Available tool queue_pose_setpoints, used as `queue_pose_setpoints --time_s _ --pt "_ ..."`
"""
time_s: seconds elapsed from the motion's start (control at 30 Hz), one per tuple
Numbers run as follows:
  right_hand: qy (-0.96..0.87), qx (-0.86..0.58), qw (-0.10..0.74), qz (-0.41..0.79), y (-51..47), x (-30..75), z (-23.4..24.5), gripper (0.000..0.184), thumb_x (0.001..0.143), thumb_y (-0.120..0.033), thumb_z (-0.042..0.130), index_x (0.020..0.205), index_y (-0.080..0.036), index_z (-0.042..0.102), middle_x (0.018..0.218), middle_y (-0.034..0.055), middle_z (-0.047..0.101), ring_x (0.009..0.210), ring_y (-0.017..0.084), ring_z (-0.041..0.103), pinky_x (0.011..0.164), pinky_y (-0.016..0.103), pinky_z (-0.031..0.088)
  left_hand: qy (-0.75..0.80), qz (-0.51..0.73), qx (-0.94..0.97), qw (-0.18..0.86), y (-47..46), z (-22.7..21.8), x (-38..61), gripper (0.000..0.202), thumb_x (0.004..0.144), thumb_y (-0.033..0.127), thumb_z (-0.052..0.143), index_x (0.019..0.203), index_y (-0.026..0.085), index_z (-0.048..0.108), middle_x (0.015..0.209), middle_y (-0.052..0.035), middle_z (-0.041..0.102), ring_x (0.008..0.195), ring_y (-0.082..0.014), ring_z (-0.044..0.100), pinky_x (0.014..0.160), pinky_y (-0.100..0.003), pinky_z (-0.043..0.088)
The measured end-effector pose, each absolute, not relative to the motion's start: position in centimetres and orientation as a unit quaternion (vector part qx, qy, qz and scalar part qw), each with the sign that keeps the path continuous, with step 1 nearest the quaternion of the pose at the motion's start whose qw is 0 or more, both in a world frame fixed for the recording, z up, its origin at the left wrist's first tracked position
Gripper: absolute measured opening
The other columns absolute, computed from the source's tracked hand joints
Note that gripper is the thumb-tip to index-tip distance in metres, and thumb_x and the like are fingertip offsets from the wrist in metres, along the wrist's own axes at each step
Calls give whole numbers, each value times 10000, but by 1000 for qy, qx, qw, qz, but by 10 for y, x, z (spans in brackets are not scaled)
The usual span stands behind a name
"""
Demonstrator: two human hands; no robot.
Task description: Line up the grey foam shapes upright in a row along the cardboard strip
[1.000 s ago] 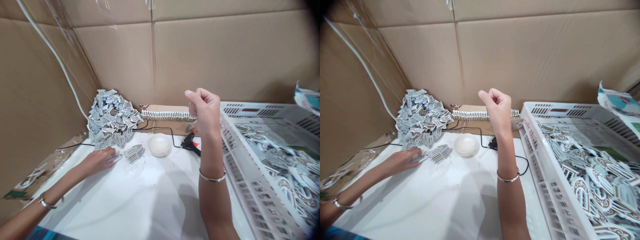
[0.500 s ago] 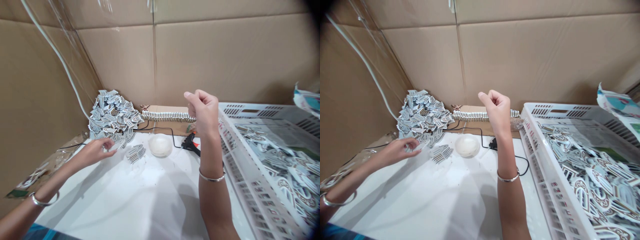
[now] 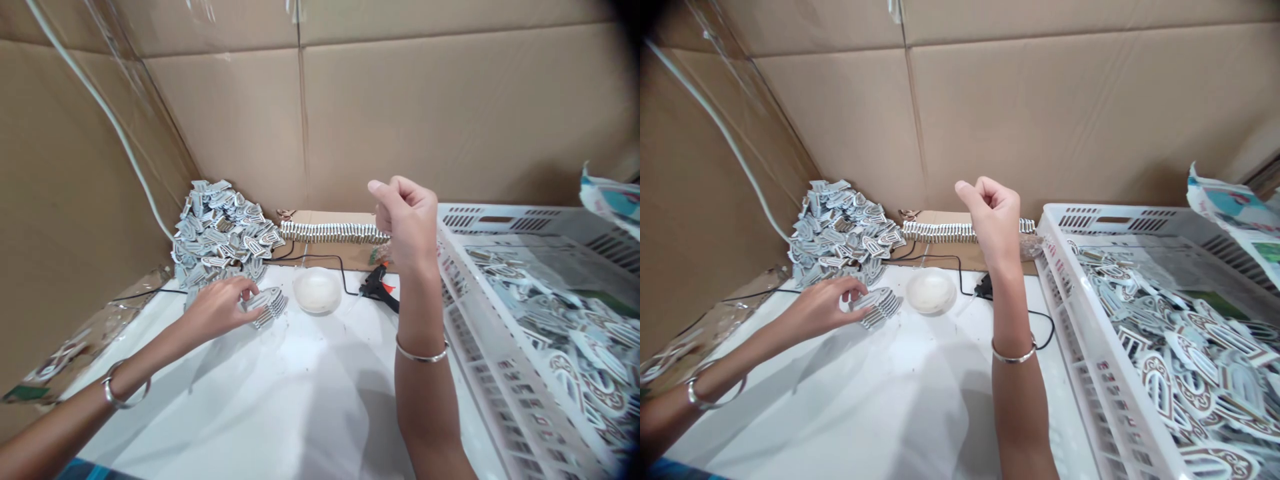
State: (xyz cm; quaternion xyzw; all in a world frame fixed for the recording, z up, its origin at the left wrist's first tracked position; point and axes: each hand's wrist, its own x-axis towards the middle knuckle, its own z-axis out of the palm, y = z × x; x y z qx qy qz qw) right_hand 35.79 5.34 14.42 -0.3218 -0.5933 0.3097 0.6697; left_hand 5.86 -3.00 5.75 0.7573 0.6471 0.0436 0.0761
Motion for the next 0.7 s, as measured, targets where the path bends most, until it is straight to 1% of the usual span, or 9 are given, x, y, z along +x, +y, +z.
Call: queue_pose_setpoints --time_s 0.13,0.3,0.43,0.53,0.63,0.7 --pt "-593 -322 670 308 54 360 144 506 858 -261 655 588 -204 231 583 -56 195 512 73 183 468 252 199 647 29 758 70 -28 58 60 338 812 522 589 968 231 662 933 -32 698 818 -232 636 695 -316 392" --pt "-592 -326 670 307 54 361 144 525 856 -301 672 594 -208 226 577 -57 191 508 76 178 461 252 199 644 17 762 69 -28 55 60 369 827 552 576 986 230 662 941 -35 701 825 -237 637 714 -325 396" --pt "-591 -317 673 312 55 360 144 519 857 -271 672 592 -210 229 589 -57 187 504 75 179 465 254 203 644 25 761 77 -26 58 52 449 815 637 578 1022 249 667 972 -41 703 859 -246 633 719 -321 404" --pt "-592 -316 672 314 55 361 144 509 862 -260 662 593 -209 233 588 -57 191 504 73 177 466 256 198 658 50 745 97 -18 67 32 495 831 684 541 1061 263 667 993 -40 704 867 -233 631 726 -304 421" --pt "-593 -316 672 311 54 361 144 512 867 -275 657 594 -208 230 584 -56 192 504 74 177 466 257 198 702 58 704 90 -2 71 0 497 894 663 452 1095 257 656 984 -38 700 863 -222 625 726 -289 425" --pt "-595 -317 672 308 54 361 144 519 867 -291 661 595 -208 227 585 -56 193 506 75 178 467 258 203 741 36 669 44 12 64 -26 481 941 600 398 1145 230 629 1024 -53 684 901 -235 614 741 -297 422"
